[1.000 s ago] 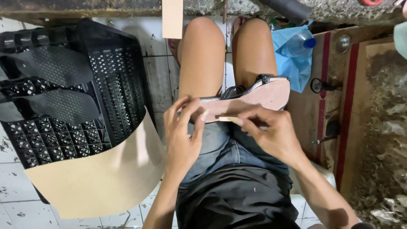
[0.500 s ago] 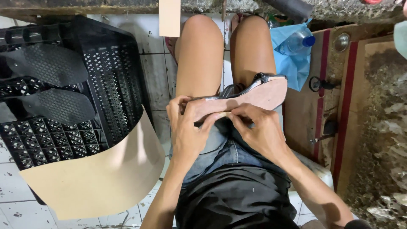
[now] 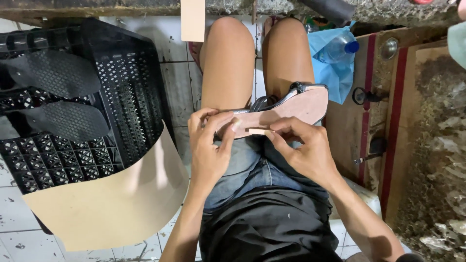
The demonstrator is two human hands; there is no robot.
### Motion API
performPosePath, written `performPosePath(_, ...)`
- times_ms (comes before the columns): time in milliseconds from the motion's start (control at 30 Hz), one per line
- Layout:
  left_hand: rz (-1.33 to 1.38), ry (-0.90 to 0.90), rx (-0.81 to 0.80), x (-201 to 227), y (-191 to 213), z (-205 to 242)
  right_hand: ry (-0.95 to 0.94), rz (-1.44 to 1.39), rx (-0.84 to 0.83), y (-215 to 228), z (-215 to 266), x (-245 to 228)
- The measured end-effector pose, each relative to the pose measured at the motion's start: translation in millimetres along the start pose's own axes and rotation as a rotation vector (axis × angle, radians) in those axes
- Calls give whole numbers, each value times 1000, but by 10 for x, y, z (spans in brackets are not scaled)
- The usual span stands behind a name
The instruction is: Assembling sandals by applying adhesive to components with wooden sticks and hammering them together at a workbench.
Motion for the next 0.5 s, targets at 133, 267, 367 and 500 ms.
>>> performPosePath(133, -28, -42, -9, 38, 13, -4, 58, -22, 67, 95, 14, -26)
performPosePath(267, -100, -67, -11, 32, -7, -18, 121, 105, 302, 536, -200, -64)
performPosePath(367, -141, -94, 1, 28, -63, -17, 248, 147, 455, 934, -578, -115)
performPosePath(500, -141, -41, 16, 103, -120, -93, 207, 118, 540, 1212, -1199, 24)
Point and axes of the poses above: each hand's wrist, its own z-axis away from the middle knuckle, its own y-axis out of the back of the hand, x = y × z, the point moved 6 cm from there along -z, towards the middle knuckle, and after that the axes turned 11 degrees about -y, right-handed, at the moved point
